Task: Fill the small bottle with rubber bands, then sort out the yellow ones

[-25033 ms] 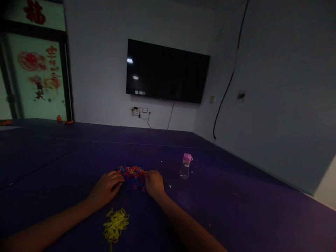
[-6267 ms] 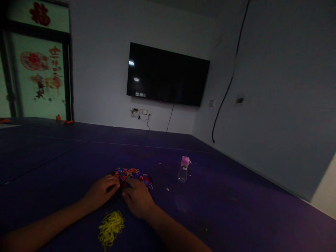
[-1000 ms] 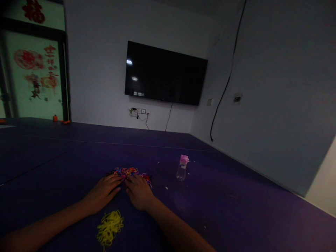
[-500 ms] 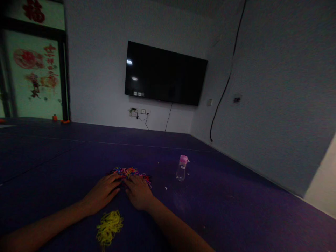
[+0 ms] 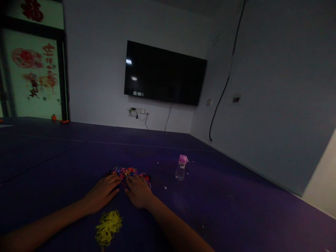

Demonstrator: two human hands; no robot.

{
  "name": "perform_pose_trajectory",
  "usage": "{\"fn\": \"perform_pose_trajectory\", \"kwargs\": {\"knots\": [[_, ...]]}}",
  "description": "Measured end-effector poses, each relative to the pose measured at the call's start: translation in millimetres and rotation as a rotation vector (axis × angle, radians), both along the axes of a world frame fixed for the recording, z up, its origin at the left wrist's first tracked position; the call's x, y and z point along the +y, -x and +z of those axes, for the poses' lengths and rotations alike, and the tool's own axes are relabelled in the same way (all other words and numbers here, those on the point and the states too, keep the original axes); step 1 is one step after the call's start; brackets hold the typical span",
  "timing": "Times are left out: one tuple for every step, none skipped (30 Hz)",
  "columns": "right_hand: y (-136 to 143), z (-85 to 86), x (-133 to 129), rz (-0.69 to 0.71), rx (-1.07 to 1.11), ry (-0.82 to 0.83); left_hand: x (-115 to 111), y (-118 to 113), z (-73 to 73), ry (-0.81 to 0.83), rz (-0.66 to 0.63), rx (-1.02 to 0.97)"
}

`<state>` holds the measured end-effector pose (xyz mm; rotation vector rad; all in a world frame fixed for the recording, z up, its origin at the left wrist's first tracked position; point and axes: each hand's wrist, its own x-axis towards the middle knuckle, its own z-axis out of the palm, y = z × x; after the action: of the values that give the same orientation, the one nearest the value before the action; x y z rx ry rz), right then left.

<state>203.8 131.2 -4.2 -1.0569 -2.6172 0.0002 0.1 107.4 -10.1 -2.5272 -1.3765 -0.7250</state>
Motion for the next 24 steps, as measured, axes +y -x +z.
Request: {"fn": "perform_pose_trajectory", "kwargs": {"knots": [[0.0,-0.4,0.5,0.004,0.006,-0.012,-0.5,0.0,0.5,-0.006,-0.004,-0.008],[-0.1,-0.8,0.9,0.009,0.011,-0.022,-0.9,0.0,0.9,-0.014,-0.009,-0.016],[-0.3,-1.1,1.2,0.015,0.016,-0.031,-1.3,0.0,1.2,-0.025,-0.016,-0.026],[-0.6,-1.4,1.5,0.021,0.023,-0.04,-1.5,0.1,1.4,-0.038,-0.024,-0.035],[-0.9,-1.7,1.6,0.027,0.031,-0.048,-1.6,0.1,1.5,-0.052,-0.032,-0.044],[-1.3,-2.0,1.7,0.031,0.041,-0.055,-1.7,0.1,1.6,-0.067,-0.039,-0.052],[-1.7,-2.4,1.6,0.033,0.051,-0.061,-1.7,-0.1,1.7,-0.08,-0.045,-0.06],[-2.0,-2.9,1.5,0.031,0.059,-0.063,-1.6,-0.3,1.7,-0.094,-0.048,-0.068],[-2.3,-3.3,1.2,0.027,0.064,-0.063,-1.6,-0.6,1.8,-0.104,-0.052,-0.075],[-2.5,-3.6,0.9,0.023,0.065,-0.058,-1.6,-1.0,1.9,-0.111,-0.057,-0.082],[-2.6,-3.7,0.5,0.019,0.062,-0.052,-1.6,-1.5,2.0,-0.118,-0.062,-0.091],[-2.6,-3.6,0.0,0.013,0.056,-0.048,-1.6,-2.0,2.2,-0.126,-0.067,-0.1],[-2.6,-3.3,-0.7,0.006,0.051,-0.047,-1.6,-2.5,2.4,-0.132,-0.069,-0.109],[-2.6,-2.8,-1.5,-0.002,0.045,-0.046,-1.7,-2.9,2.7,-0.136,-0.072,-0.118],[-2.6,-2.0,-2.3,-0.009,0.043,-0.045,-1.9,-3.4,3.1,-0.135,-0.074,-0.125],[-2.6,-1.1,-3.2,-0.014,0.043,-0.043,-2.2,-3.7,3.6,-0.132,-0.076,-0.131],[-2.6,-0.1,-4.0,-0.016,0.044,-0.037,-2.6,-4.1,4.3,-0.126,-0.08,-0.135],[-2.5,0.7,-4.6,-0.016,0.046,-0.027,-3.3,-4.4,5.0,-0.119,-0.087,-0.138],[-2.4,1.5,-5.0,-0.014,0.046,-0.013,-4.1,-4.8,5.9,-0.114,-0.096,-0.144],[-2.3,2.0,-5.1,-0.009,0.046,0.002,-5.0,-5.1,6.8,-0.112,-0.107,-0.15],[-2.0,2.4,-5.1,-0.004,0.048,0.015,-6.0,-5.4,7.6,-0.112,-0.119,-0.157],[-1.8,2.7,-4.9,0.003,0.052,0.026,-6.9,-5.7,8.3,-0.113,-0.134,-0.16],[-1.6,3.0,-4.7,0.012,0.064,0.03,-7.8,-6.0,8.8,-0.113,-0.154,-0.157],[-1.3,3.5,-4.7,0.023,0.081,0.026,-8.6,-6.2,9.2,-0.115,-0.175,-0.152]]}}
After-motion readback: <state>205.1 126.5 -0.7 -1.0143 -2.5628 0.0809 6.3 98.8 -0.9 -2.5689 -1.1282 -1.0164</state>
